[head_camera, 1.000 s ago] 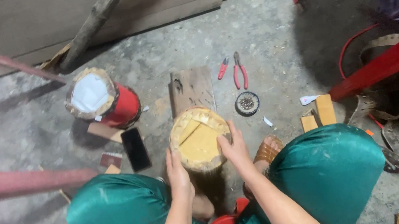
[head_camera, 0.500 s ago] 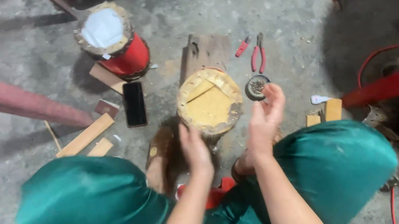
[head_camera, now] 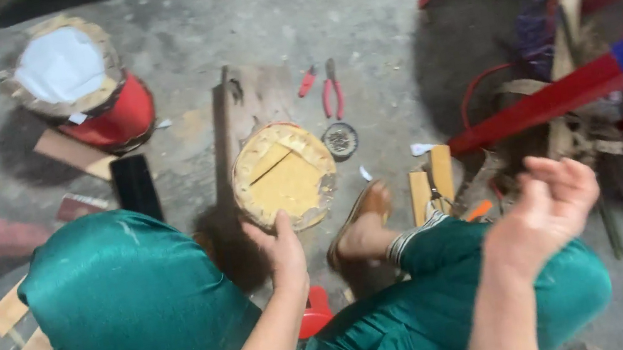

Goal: Fitting and smoothing a drum head onto a wooden rim to prepare it for securing.

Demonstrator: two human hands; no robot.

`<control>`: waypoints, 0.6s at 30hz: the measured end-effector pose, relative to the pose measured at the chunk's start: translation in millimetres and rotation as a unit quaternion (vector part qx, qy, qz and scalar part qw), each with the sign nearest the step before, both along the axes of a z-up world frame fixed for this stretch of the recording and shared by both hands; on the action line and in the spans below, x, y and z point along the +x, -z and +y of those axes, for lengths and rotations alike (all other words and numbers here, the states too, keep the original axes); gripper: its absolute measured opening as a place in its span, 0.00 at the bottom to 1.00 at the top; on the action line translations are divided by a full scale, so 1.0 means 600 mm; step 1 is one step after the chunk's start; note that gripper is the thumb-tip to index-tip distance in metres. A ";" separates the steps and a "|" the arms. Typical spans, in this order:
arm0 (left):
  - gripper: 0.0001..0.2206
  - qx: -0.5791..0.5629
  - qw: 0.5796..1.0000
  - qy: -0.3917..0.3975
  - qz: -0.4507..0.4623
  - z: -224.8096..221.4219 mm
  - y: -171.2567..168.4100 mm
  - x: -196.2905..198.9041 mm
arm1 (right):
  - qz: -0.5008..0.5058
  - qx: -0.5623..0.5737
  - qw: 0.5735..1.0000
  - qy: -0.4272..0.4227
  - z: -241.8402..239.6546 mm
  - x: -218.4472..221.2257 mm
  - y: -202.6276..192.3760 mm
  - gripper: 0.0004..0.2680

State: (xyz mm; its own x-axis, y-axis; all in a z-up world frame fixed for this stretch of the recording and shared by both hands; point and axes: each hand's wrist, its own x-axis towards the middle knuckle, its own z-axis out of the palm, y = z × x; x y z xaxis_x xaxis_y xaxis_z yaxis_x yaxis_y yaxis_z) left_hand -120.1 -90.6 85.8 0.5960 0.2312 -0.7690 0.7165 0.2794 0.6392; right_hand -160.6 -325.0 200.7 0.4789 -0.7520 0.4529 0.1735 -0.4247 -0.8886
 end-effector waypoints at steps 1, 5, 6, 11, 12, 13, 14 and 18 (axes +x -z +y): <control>0.38 -0.003 1.000 -0.013 0.003 -0.003 0.008 0.003 | -0.008 -0.006 1.000 0.011 -0.017 -0.017 -0.006 0.14; 0.40 -0.054 0.997 -0.026 0.047 0.003 -0.014 0.019 | -0.003 -0.035 0.998 0.048 -0.038 -0.049 0.002 0.15; 0.40 -0.056 0.997 -0.021 0.048 0.003 -0.017 0.021 | -0.002 -0.038 0.998 0.053 -0.035 -0.049 0.007 0.15; 0.41 -0.068 0.996 -0.044 0.042 0.008 -0.046 0.032 | 0.036 -0.126 0.991 -0.021 -0.027 -0.054 0.020 0.15; 0.41 -0.069 0.996 -0.043 0.040 0.010 -0.051 0.034 | 0.035 -0.126 0.991 -0.019 -0.027 -0.053 0.025 0.15; 0.40 -0.075 0.995 -0.046 0.043 0.011 -0.056 0.035 | 0.039 -0.127 0.991 -0.026 -0.028 -0.052 0.031 0.15; 0.40 -0.080 0.995 -0.049 0.045 0.012 -0.065 0.039 | 0.043 -0.126 0.991 -0.033 -0.030 -0.049 0.035 0.14; 0.40 -0.063 0.994 -0.035 0.081 0.007 -0.053 0.035 | 0.083 -0.116 0.990 -0.009 0.001 -0.023 0.050 0.08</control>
